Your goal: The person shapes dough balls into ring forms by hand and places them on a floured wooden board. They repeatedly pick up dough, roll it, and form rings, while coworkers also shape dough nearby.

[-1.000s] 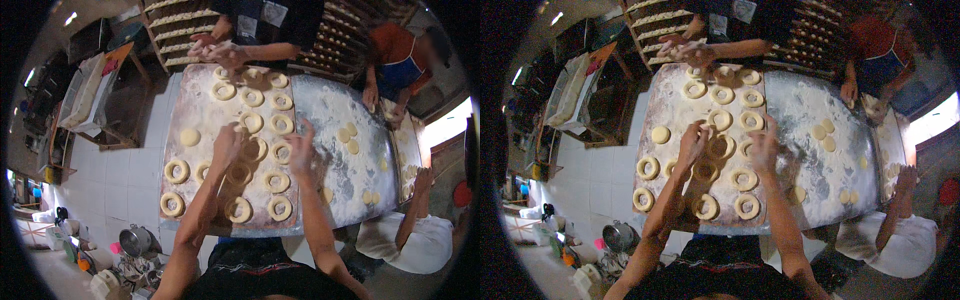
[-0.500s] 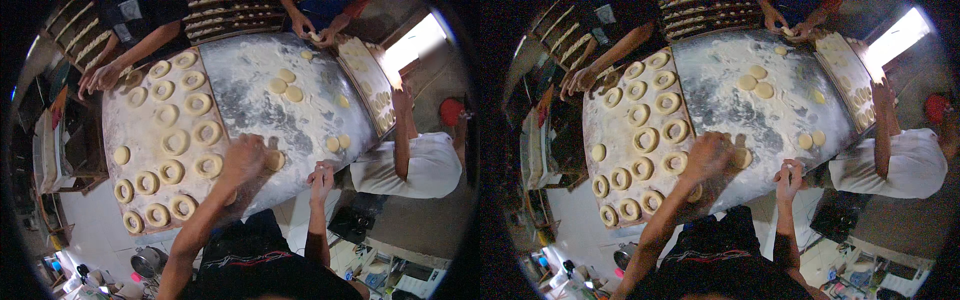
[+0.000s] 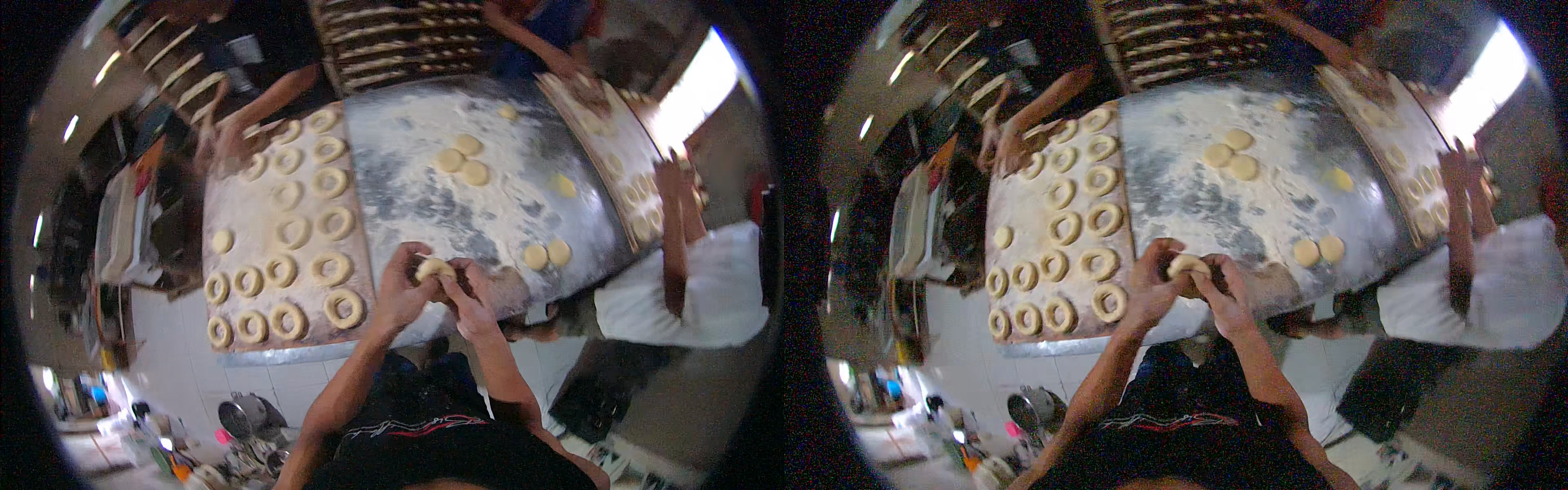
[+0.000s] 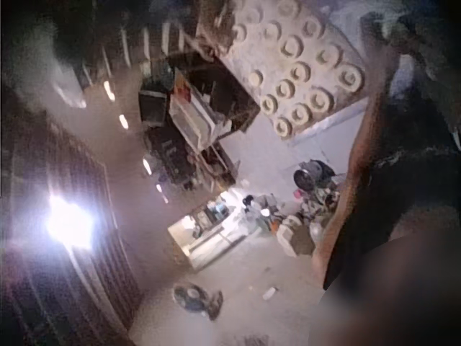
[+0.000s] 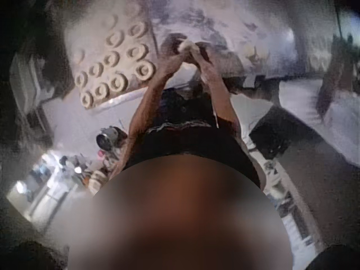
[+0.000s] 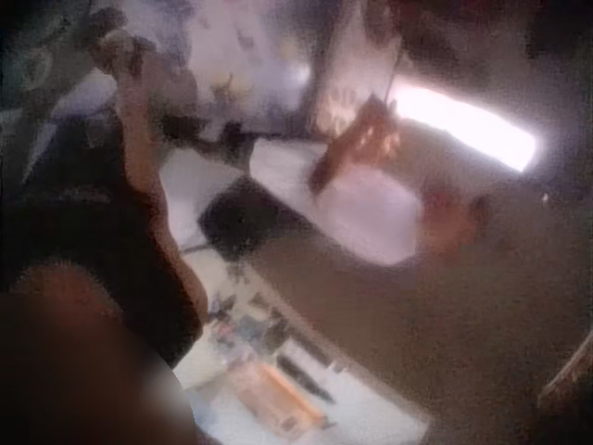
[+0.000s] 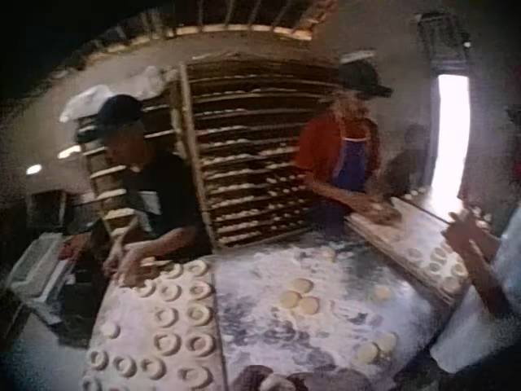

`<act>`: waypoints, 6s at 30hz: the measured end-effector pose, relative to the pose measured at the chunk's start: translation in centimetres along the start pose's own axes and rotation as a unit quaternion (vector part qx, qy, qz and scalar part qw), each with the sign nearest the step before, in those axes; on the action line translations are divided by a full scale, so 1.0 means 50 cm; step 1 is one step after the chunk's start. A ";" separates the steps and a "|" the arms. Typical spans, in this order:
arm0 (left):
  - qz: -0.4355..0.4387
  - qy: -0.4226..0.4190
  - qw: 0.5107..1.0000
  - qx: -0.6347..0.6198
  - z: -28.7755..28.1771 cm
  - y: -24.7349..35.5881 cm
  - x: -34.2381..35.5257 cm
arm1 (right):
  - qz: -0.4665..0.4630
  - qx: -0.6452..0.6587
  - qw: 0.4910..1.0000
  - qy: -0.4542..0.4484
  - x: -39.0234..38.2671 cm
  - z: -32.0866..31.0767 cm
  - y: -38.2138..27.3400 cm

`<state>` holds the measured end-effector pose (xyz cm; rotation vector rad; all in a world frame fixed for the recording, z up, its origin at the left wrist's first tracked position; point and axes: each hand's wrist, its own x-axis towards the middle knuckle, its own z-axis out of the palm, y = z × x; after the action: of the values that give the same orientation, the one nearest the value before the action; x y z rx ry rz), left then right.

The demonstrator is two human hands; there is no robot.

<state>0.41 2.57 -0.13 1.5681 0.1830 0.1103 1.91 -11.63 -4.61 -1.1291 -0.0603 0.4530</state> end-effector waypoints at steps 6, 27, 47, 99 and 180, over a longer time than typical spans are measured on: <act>-0.022 -0.100 0.989 0.111 -0.112 0.060 -0.009 | 0.020 0.038 0.981 -0.191 0.030 0.068 -0.067; 0.120 0.306 0.942 -0.068 -0.197 -0.053 0.034 | -0.020 -0.064 0.989 -0.128 0.087 0.281 0.009; 0.491 0.220 0.769 0.346 -0.256 -0.004 -0.133 | 0.048 -0.025 0.945 -0.322 0.028 0.279 0.039; 0.054 0.520 0.850 0.060 -0.726 -0.010 -0.127 | -0.153 -0.372 0.789 -0.465 0.396 0.732 0.331; 0.144 0.334 0.927 -0.086 -0.305 0.018 -0.109 | 0.128 0.044 0.949 -0.284 0.062 0.369 0.005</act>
<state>-7.72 16.57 1.12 1.3213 0.4605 0.8762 -0.39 5.47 2.68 -0.8906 -0.3957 0.9965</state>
